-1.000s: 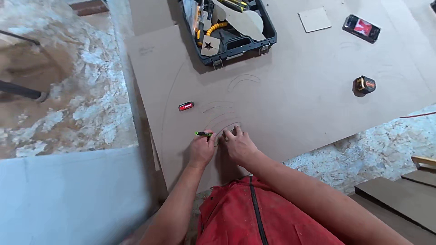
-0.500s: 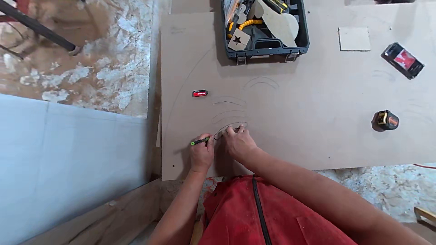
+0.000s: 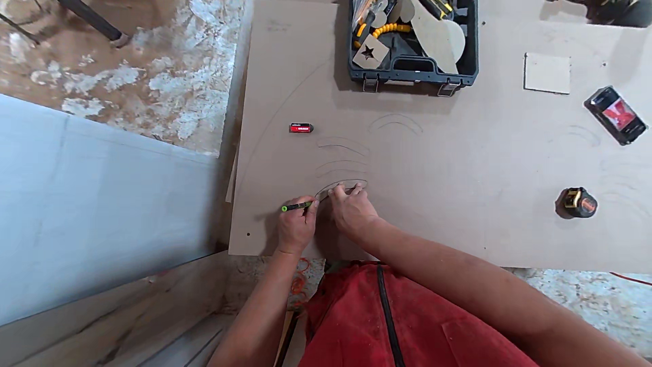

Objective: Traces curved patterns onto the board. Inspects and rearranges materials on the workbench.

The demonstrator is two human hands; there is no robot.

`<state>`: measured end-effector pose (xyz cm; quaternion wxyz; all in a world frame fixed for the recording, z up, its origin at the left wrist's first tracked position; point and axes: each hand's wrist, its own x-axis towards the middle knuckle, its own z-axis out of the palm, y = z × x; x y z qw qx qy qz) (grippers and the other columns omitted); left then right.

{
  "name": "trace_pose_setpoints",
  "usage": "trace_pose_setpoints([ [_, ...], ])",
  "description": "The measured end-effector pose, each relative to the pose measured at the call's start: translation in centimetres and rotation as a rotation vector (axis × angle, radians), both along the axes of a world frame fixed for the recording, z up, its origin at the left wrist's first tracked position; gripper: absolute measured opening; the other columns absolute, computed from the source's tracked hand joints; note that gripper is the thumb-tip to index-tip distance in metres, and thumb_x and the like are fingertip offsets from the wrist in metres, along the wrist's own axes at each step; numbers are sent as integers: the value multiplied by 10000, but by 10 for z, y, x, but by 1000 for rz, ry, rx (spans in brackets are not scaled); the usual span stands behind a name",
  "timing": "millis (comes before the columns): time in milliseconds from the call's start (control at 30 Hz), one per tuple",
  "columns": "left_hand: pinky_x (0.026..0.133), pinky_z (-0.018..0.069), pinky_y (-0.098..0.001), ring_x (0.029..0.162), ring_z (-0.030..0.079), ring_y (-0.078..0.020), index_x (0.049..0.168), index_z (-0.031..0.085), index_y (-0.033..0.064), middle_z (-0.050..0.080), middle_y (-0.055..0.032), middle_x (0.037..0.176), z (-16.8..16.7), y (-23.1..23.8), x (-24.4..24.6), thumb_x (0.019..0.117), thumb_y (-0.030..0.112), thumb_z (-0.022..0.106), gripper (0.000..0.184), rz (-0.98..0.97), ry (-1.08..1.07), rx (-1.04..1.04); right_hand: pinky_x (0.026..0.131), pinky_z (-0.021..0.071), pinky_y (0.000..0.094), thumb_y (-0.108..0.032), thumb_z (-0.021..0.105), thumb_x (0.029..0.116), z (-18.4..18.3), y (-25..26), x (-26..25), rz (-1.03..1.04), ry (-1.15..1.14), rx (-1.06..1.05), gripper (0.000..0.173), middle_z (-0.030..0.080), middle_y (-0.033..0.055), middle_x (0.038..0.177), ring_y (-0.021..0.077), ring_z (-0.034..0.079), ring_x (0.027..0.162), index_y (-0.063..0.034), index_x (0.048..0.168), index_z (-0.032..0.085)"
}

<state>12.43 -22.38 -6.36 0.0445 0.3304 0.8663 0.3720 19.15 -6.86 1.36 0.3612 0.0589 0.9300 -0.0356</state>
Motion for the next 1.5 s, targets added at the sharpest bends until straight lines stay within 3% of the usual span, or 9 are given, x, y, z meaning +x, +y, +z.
trace_pose_setpoints([
  [267,958,563,-368,1018,706,-169,1097,746,61,748,-82,1053,1,8,5,1034,287,614,269,-46,-30,20,945,497,645,-16,449,1033,-1,2,1,-11,16,-27,561,303,308,1569,537,506,1267,62,1564,284],
  [433,977,557,-374,1043,709,-193,1089,755,54,755,-87,1062,4,34,6,1022,238,638,228,-73,-14,30,869,528,601,-57,457,1030,5,11,3,-18,26,-79,324,380,272,1514,486,555,1204,57,1315,559],
  [533,965,564,-394,1030,714,-191,1073,760,60,758,-83,1056,8,46,5,1024,237,637,221,-91,-41,17,1012,468,626,-50,469,1029,4,15,8,-86,64,-139,367,341,231,1603,469,498,1333,28,1376,561],
  [700,853,636,-350,879,743,-108,1119,749,64,769,-38,989,23,32,-13,1035,236,620,231,-12,-333,100,1037,435,668,-88,465,1032,1,9,8,-149,84,-167,497,319,267,1603,509,454,1362,22,1515,413],
  [867,826,638,-355,866,746,-134,1145,724,57,766,-52,968,47,24,-52,1051,251,595,251,-33,-424,40,1083,296,795,-99,519,1014,-5,-8,5,-232,115,-187,647,272,367,1582,629,329,1399,-170,1621,306],
  [1033,810,613,-396,835,722,-109,1085,762,120,761,-8,925,60,57,-95,1031,309,607,250,-392,-291,-171,1228,86,716,-149,484,1036,-2,-24,-4,-360,105,-156,546,282,327,1622,517,189,1535,-86,1572,401],
  [1100,820,593,-429,846,709,-118,1078,769,132,756,-8,941,66,75,-106,1026,299,611,235,-571,-261,-253,1228,172,675,-110,483,1038,3,-38,-12,-407,58,-142,530,245,326,1639,486,181,1547,24,1543,398],
  [1200,801,587,-438,826,701,-120,1060,763,143,746,-6,910,67,96,-116,1024,292,613,215,-749,-244,-318,1074,400,572,-58,515,1000,6,-54,-21,-410,98,-95,354,407,242,1548,399,403,1412,56,1324,600],
  [1500,781,599,-437,804,712,-111,1023,760,162,751,6,882,50,125,-111,1002,302,651,179,-1081,-215,-454,1059,405,468,-38,503,996,-7,-82,-30,-653,137,-126,312,439,188,1526,334,454,1355,47,1266,632],
])
